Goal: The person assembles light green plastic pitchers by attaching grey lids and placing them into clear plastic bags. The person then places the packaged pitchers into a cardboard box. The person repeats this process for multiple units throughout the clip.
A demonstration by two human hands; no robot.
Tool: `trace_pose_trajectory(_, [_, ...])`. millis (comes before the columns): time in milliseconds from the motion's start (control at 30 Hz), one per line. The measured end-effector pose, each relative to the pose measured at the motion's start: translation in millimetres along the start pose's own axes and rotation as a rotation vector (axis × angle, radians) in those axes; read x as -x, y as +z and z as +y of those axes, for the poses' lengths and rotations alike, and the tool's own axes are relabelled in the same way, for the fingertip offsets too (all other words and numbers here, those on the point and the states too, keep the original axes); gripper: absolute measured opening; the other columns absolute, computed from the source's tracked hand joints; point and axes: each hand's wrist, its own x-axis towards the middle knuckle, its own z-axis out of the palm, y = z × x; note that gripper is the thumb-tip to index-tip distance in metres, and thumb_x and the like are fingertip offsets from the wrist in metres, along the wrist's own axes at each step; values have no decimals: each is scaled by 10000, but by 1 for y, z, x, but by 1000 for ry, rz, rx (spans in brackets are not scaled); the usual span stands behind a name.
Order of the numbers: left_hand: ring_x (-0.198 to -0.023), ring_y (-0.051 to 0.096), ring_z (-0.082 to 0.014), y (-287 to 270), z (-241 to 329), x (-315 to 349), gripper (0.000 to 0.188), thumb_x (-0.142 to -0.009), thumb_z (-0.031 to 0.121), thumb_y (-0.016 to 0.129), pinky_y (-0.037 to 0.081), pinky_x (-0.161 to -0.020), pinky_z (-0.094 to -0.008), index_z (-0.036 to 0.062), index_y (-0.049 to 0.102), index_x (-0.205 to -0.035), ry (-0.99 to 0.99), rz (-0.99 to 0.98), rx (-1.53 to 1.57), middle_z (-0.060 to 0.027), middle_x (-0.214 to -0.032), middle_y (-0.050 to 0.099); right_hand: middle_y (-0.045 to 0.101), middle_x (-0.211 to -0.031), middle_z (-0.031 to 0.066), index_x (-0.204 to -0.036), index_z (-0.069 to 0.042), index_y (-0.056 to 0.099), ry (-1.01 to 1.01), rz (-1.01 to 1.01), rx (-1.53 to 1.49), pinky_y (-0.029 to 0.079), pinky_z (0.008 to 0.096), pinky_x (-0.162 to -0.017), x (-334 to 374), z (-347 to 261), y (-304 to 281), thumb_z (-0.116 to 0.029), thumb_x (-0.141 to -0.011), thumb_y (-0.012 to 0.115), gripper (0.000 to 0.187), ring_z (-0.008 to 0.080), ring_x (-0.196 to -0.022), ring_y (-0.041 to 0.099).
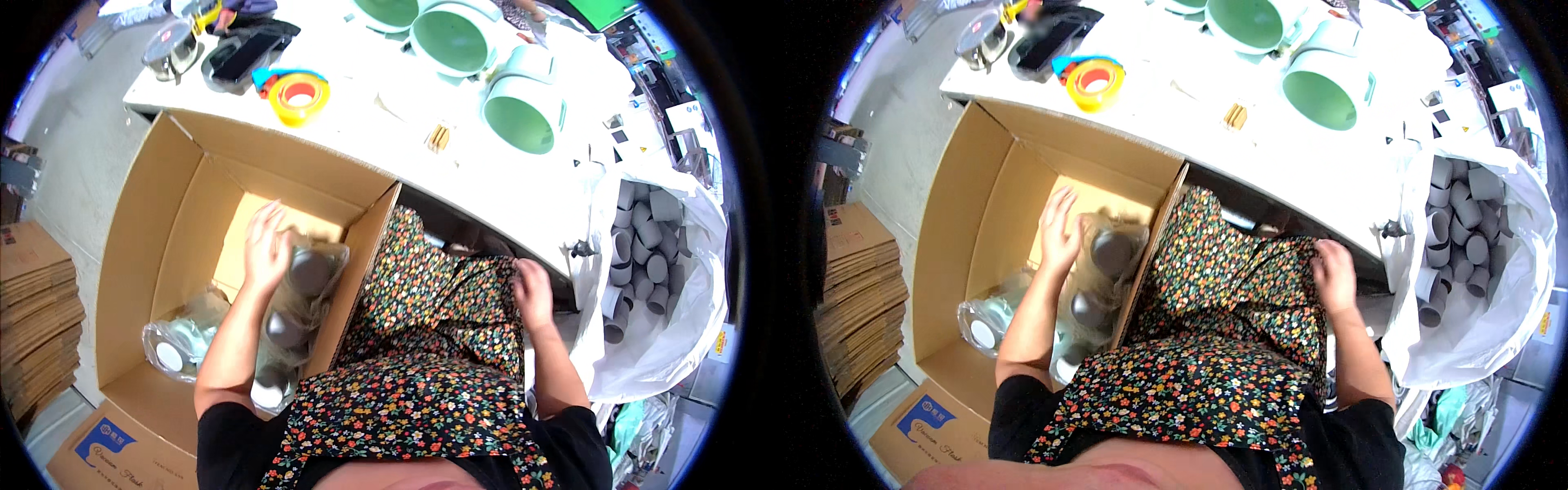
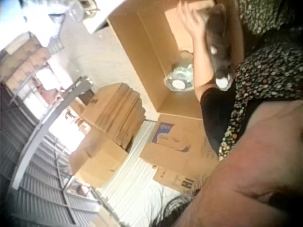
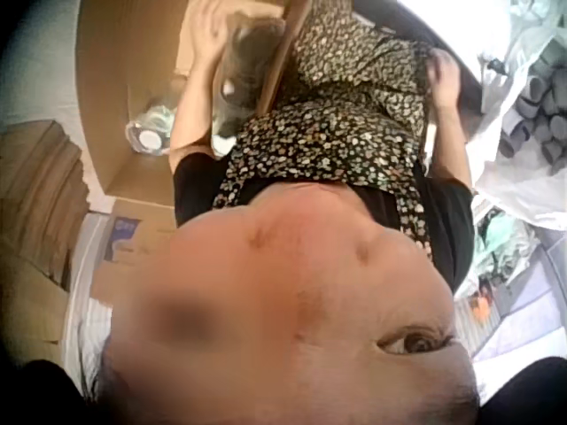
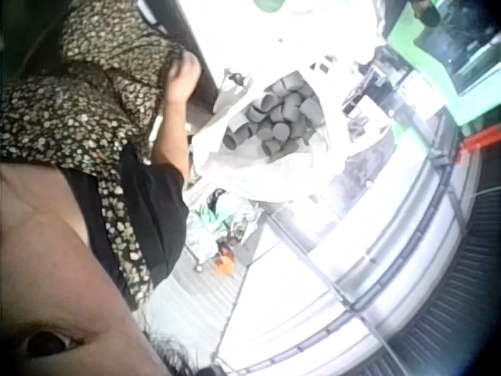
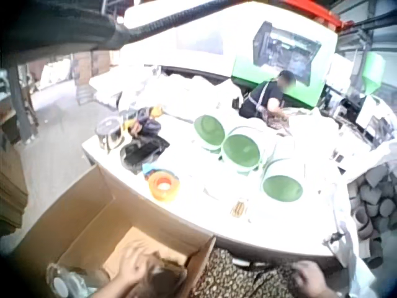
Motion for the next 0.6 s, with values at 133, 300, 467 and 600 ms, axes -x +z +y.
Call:
trace_pose_trajectory(133, [-1091, 514, -276, 17, 73, -134, 384, -801, 103, 608, 423, -923, -351, 25, 535, -1170, 128, 27, 416, -150, -1195, 529, 548, -1073, 153, -1060, -45, 559, -188, 55, -150, 433, 408, -892, -9, -58, 20, -34, -745, 617, 320, 345, -1015, 524])
trace_pose_trajectory(300, [-1063, 530, -239, 46, 118, -262, 422, -823, 212, 644, 433, -890, -314, -35, 531, -1146, -186, -178, 708, -155, -1140, 558, 573, -1036, 105, -1002, -52, 588, -176, 50, -183, 434, 390, -839, 2, -122, 25, -86, -759, 614, 247, 290, -981, 545])
trace_pose_trajectory(467, [-931, 498, -175, 96, 149, -370, 435, -798, 330, 683, 393, -803, -284, 3, 529, -1039, -430, 60, 1129, -69, -988, 560, 577, -1034, 86, -1013, -48, 589, -88, 59, -290, 425, 384, -841, 6, -136, 13, -87, -752, 621, 267, 276, -985, 538])
trace_pose_trajectory(600, [-801, 562, -232, 105, 137, -412, 245, -860, 198, 570, 450, -735, -351, -17, 568, -976, -531, 226, 1105, -128, -911, 603, 578, -1020, 96, -1016, -58, 595, -61, 72, -393, 428, 383, -829, 14, -139, 14, -80, -741, 625, 277, 287, -958, 541])
